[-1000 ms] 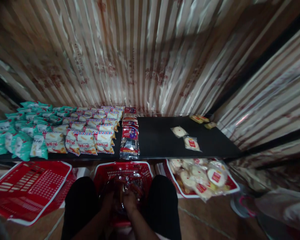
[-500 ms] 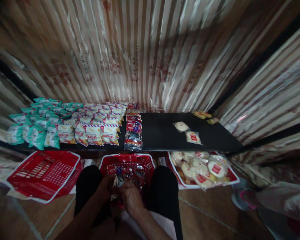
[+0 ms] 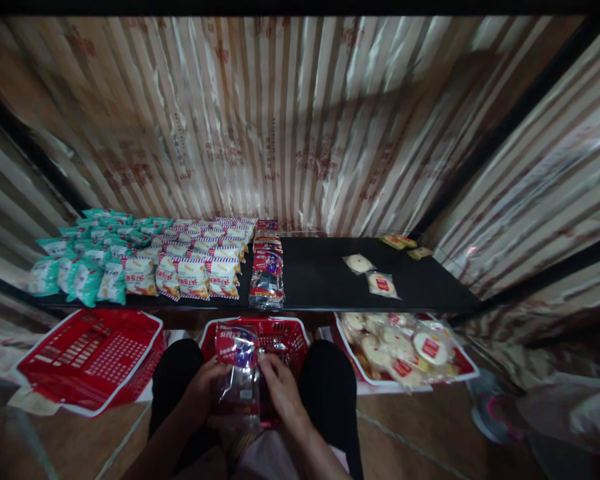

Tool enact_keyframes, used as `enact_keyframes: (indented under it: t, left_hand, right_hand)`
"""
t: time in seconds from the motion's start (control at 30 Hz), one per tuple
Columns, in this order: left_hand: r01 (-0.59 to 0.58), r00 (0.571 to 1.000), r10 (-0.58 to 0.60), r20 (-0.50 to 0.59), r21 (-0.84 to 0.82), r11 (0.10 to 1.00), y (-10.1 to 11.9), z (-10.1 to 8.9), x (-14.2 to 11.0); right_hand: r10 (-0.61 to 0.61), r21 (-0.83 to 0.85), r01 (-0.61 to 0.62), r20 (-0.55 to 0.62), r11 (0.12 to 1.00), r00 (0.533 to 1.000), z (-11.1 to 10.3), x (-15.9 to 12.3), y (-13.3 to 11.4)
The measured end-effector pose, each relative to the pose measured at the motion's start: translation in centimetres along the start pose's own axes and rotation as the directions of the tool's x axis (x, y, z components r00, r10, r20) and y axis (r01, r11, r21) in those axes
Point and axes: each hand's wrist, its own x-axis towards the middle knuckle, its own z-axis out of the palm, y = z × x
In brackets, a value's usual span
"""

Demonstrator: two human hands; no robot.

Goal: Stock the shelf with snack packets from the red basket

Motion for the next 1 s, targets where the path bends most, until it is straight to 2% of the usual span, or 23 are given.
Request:
enact_keyframes:
  t: [0.03, 0.1, 0.17, 0.27, 0.43, 0.57, 0.73, 1.0]
  left_hand:
    - [-0.009, 0.999, 0.007, 0.050, 0.034, 0.999, 0.4, 0.4, -0.2]
    - [-0.031, 0.991, 0.018, 0.135, 0.094, 0.995, 1.1, 1.3, -0.5]
    - [-0.041, 0.984, 0.019, 0.177, 0.125, 0.991, 1.5, 2.2, -0.7]
    - [-0.034, 0.979, 0.010, 0.204, 0.116, 0.993, 1.5, 3.2, -0.6]
    - [-0.059, 0.980, 0.026, 0.200, 0.159, 0.986, 1.3, 4.4, -0.1]
    - [-0.128, 0.974, 0.072, 0.216, 0.256, 0.958, 1.8, 5.4, 0.2]
    - [-0.149, 0.984, 0.106, 0.141, 0.337, 0.930, 1.7, 6.2, 1.4]
    - [-0.185, 0.982, 0.161, 0.102, 0.312, 0.932, 2.4, 8.1, 3.4]
  right_hand:
    - [0.052, 0.115, -0.056, 0.038, 0.992, 0.998, 0.0, 0.1, -0.7]
    - [0.081, 0.306, -0.110, 0.106, 0.946, 0.991, -0.1, 0.3, -2.2]
    - [0.058, 0.430, -0.105, 0.122, 0.897, 0.991, -0.2, 0.3, -3.3]
    - [0.023, 0.522, -0.070, 0.096, 0.850, 0.995, -0.5, 0.6, -3.9]
    - [-0.016, 0.534, 0.008, 0.011, 0.845, 1.000, -1.4, 1.4, -3.8]
    - [-0.004, 0.490, 0.003, 0.000, 0.872, 1.000, -1.9, 1.7, -4.0]
    - [-0.067, 0.466, 0.068, -0.017, 0.882, 0.998, -2.3, 2.3, -4.3]
    - [-0.056, 0.567, 0.055, -0.016, 0.822, 0.998, -3.4, 3.3, -4.2]
